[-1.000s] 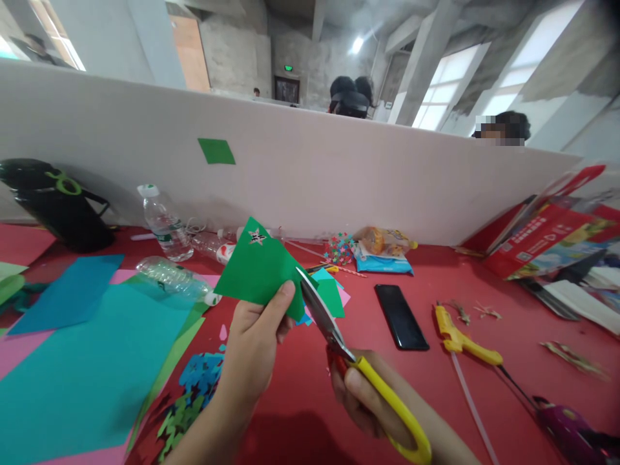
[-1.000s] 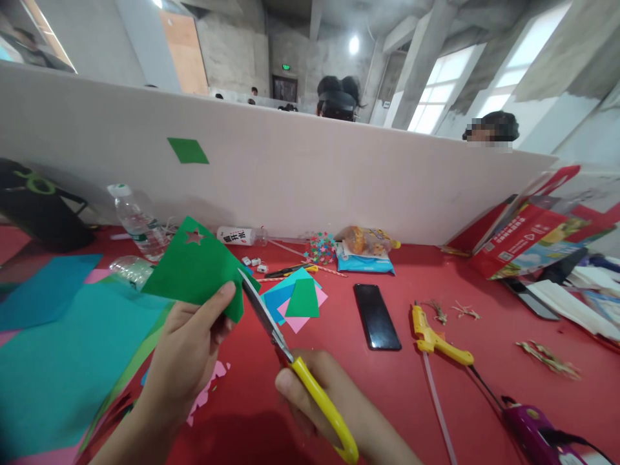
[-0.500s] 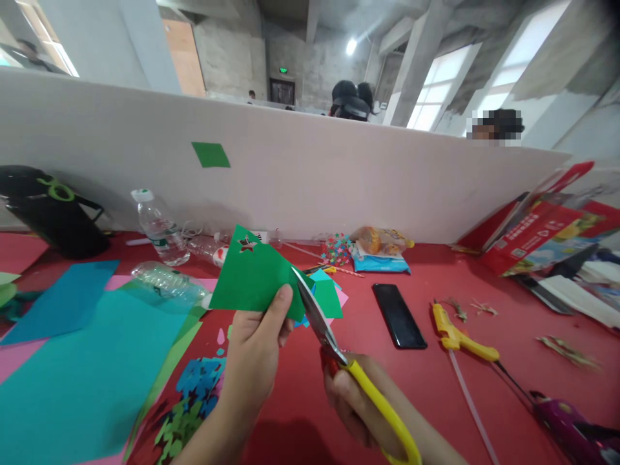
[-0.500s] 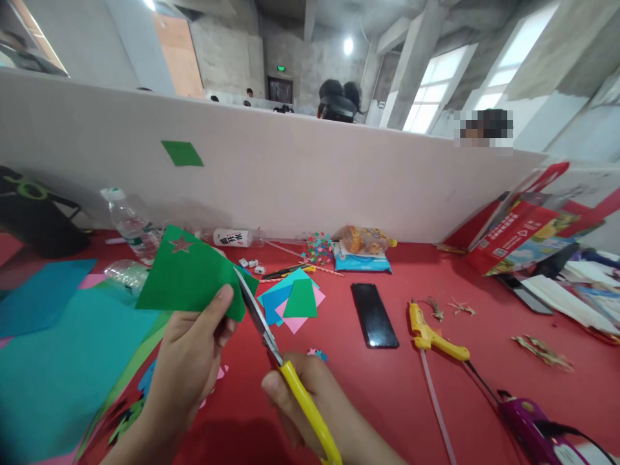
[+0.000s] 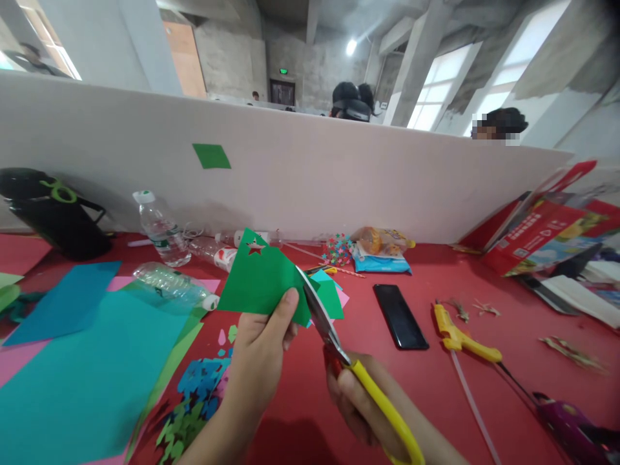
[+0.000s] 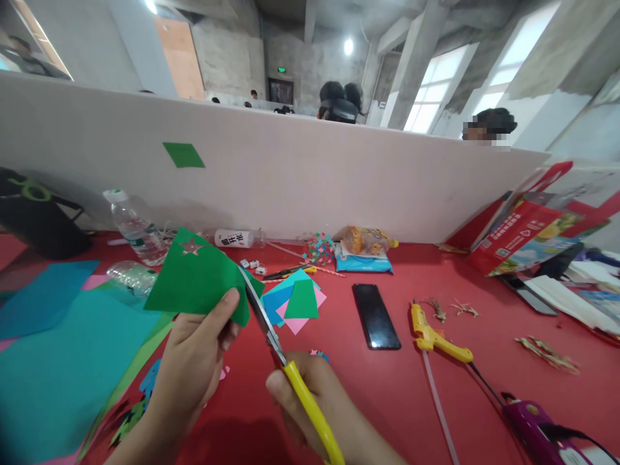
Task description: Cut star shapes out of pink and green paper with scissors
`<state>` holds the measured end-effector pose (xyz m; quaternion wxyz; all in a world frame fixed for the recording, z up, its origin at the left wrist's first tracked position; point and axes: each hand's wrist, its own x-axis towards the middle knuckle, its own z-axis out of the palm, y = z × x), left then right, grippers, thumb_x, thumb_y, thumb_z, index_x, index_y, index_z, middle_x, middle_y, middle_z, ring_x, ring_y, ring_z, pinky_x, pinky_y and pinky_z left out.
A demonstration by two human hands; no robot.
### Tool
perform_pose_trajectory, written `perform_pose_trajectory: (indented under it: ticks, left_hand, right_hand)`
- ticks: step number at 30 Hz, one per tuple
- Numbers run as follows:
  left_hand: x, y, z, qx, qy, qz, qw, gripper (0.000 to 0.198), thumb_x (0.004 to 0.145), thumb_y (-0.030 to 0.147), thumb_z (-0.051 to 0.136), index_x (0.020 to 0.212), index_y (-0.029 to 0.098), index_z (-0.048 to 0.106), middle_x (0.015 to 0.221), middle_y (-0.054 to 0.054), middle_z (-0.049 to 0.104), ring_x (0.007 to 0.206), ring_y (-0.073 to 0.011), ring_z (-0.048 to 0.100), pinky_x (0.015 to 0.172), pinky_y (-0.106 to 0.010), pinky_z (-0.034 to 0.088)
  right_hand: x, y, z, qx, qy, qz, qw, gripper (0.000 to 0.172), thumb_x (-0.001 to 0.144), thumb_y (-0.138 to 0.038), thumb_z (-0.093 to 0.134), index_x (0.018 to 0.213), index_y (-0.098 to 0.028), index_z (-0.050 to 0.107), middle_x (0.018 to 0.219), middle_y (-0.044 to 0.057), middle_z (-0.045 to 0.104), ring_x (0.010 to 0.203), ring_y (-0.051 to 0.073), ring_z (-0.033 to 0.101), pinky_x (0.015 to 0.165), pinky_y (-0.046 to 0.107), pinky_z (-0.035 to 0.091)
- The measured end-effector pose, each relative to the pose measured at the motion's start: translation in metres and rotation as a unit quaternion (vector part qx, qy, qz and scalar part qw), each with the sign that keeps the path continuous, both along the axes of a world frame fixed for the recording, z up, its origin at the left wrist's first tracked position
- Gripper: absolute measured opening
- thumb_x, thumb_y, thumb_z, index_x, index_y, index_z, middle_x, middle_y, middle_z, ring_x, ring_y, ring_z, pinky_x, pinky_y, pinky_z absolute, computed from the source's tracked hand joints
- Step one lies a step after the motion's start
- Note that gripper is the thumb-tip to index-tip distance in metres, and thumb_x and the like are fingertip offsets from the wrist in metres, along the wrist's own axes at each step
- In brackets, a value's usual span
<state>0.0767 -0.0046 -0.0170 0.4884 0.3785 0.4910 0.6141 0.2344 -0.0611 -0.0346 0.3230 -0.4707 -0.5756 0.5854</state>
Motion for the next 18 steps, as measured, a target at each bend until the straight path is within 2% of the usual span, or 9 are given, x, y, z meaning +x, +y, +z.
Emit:
perform_pose_trajectory:
  ticks: [4,9,13,18]
  left_hand:
    - [0.001,-0.001,0.003,0.000,0.004,-0.005,1.000,0.047,0.078,0.042,0.074,0.044,0.020,0.049,0.041,0.004,0.045,0.041,-0.0079,0.040,0.041,-0.022,0.033]
    - [0.000,-0.003,0.003,0.003,0.012,-0.007,1.000,0.046,0.078,0.041,0.073,0.044,0.020,0.050,0.041,0.004,0.045,0.041,-0.0082,0.040,0.040,-0.023,0.032]
    - [-0.004,-0.002,0.002,0.012,0.015,-0.010,1.000,0.047,0.079,0.040,0.073,0.043,0.020,0.051,0.040,0.004,0.047,0.041,-0.0084,0.043,0.041,-0.023,0.033]
    - [-0.014,0.002,0.010,0.035,0.028,-0.066,0.997,0.045,0.082,0.036,0.071,0.044,0.019,0.054,0.040,0.003,0.050,0.039,-0.0087,0.046,0.041,-0.023,0.036]
  right_hand:
    - [0.000,-0.001,-0.003,0.001,0.013,0.007,1.000,0.068,0.078,-0.088,0.040,0.064,-0.022,0.043,0.039,-0.009,0.037,0.033,0.005,0.026,0.036,0.019,0.021]
    - [0.004,0.000,-0.007,0.023,0.016,0.009,1.000,0.064,0.083,-0.083,0.042,0.063,-0.022,0.043,0.039,-0.008,0.037,0.034,0.005,0.028,0.036,0.019,0.022]
    - [0.007,0.001,-0.001,0.014,-0.004,0.000,1.000,0.066,0.079,-0.086,0.042,0.065,-0.022,0.043,0.040,-0.009,0.037,0.034,0.005,0.028,0.037,0.019,0.021]
    - [0.016,0.007,-0.001,0.009,0.003,0.035,0.999,0.066,0.077,-0.088,0.044,0.070,-0.022,0.043,0.039,-0.010,0.038,0.031,0.005,0.026,0.036,0.019,0.018]
